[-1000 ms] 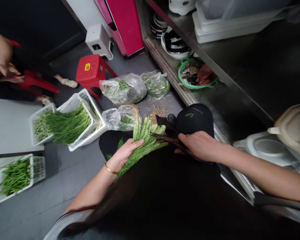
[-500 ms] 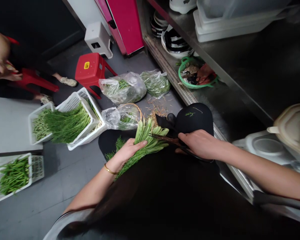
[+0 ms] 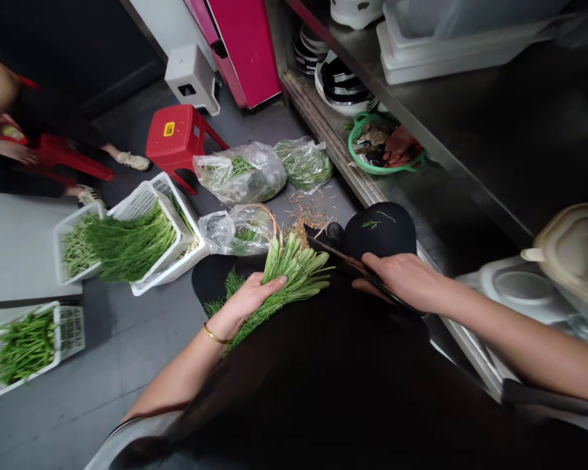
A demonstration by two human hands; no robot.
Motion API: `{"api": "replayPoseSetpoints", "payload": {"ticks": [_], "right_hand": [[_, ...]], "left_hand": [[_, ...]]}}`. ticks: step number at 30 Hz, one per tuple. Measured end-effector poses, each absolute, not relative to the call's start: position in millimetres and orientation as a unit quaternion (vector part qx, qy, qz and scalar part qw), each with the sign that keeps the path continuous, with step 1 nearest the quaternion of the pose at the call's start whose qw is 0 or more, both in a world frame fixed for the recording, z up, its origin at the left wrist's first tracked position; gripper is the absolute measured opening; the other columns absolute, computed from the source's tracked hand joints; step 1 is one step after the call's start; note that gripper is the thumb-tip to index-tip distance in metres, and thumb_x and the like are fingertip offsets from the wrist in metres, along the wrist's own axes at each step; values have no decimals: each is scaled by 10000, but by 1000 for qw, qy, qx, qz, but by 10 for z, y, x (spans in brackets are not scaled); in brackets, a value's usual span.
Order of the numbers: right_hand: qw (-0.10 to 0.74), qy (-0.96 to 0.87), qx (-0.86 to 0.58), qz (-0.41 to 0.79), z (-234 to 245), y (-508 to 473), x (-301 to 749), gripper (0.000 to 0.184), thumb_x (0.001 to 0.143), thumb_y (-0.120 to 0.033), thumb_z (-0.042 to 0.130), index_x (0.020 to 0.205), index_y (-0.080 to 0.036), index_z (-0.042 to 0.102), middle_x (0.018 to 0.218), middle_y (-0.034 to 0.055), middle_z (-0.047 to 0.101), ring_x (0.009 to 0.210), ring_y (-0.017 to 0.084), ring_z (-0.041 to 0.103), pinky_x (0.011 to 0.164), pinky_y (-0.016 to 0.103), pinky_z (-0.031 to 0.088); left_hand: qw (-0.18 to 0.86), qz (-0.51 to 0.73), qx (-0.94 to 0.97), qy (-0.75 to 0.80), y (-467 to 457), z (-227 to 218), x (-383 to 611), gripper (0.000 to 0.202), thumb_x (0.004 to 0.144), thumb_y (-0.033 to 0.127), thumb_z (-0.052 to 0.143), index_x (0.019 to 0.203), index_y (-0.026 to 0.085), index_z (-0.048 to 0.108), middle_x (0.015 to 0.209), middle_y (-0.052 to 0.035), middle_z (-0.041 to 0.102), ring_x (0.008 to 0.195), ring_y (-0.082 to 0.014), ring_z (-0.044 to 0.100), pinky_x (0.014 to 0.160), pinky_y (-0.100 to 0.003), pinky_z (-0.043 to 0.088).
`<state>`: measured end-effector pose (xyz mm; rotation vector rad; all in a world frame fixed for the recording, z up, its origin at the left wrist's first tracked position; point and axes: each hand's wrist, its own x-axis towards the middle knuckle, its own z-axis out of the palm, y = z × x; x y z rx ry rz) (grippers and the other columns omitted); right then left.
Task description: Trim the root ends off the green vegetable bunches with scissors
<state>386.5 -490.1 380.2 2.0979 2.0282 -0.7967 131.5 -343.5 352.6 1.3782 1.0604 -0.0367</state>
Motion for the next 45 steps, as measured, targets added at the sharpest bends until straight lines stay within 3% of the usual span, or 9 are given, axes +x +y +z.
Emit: {"api": "replayPoseSetpoints", "payload": {"ticks": [9, 16, 24, 29, 35, 45], "right_hand": [[97, 689, 668, -264, 3757, -4801, 3735, 472, 912, -596, 321, 950, -169, 518, 678, 85, 671, 663, 246, 666, 504, 279, 271], [69, 674, 684, -270, 3836, -4789, 3860, 388, 934, -532, 336, 910, -196, 527, 706, 64, 674, 708, 235, 672, 511, 278, 247], [78, 693, 652, -298, 3820, -4648, 3777, 439, 919, -575, 337, 933, -183, 535, 759, 89, 690, 737, 250, 680, 509, 288, 251], [95, 698, 648, -289, 3815, -4639, 3787, 459, 918, -583, 334, 932, -175, 542, 750, 94, 694, 746, 261, 685, 500, 291, 233], [92, 701, 646, -290, 3809, -4649, 3796, 457, 922, -581, 328, 926, -176, 540, 759, 94, 696, 744, 270, 685, 502, 294, 233], [74, 706, 637, -301, 3743, -4657, 3763, 455, 918, -584, 339, 919, -177, 542, 735, 81, 687, 738, 264, 682, 504, 291, 231]], "left_hand": [[663, -32, 604, 442, -3425, 3524, 1319, 309, 748, 439, 665, 682, 138, 679, 618, -11, 603, 605, -143, 494, 643, -297, 399], [660, -35, 609, 439, -3422, 3524, 1331, 299, 750, 420, 657, 652, 138, 665, 574, -3, 571, 590, -141, 477, 617, -285, 390], [642, -65, 644, 410, -3396, 3489, 1331, 337, 749, 460, 639, 674, 132, 660, 614, -7, 585, 605, -138, 475, 617, -272, 382], [614, -76, 661, 425, -3402, 3466, 1296, 397, 766, 509, 601, 633, 135, 623, 553, 16, 517, 553, -118, 413, 573, -266, 349], [638, -62, 644, 417, -3402, 3438, 1270, 519, 809, 606, 489, 625, 141, 629, 572, -16, 568, 616, -160, 486, 615, -284, 395], [609, -61, 679, 405, -3398, 3424, 1266, 591, 811, 671, 425, 531, 164, 542, 501, 3, 471, 589, -151, 452, 604, -295, 400]]}}
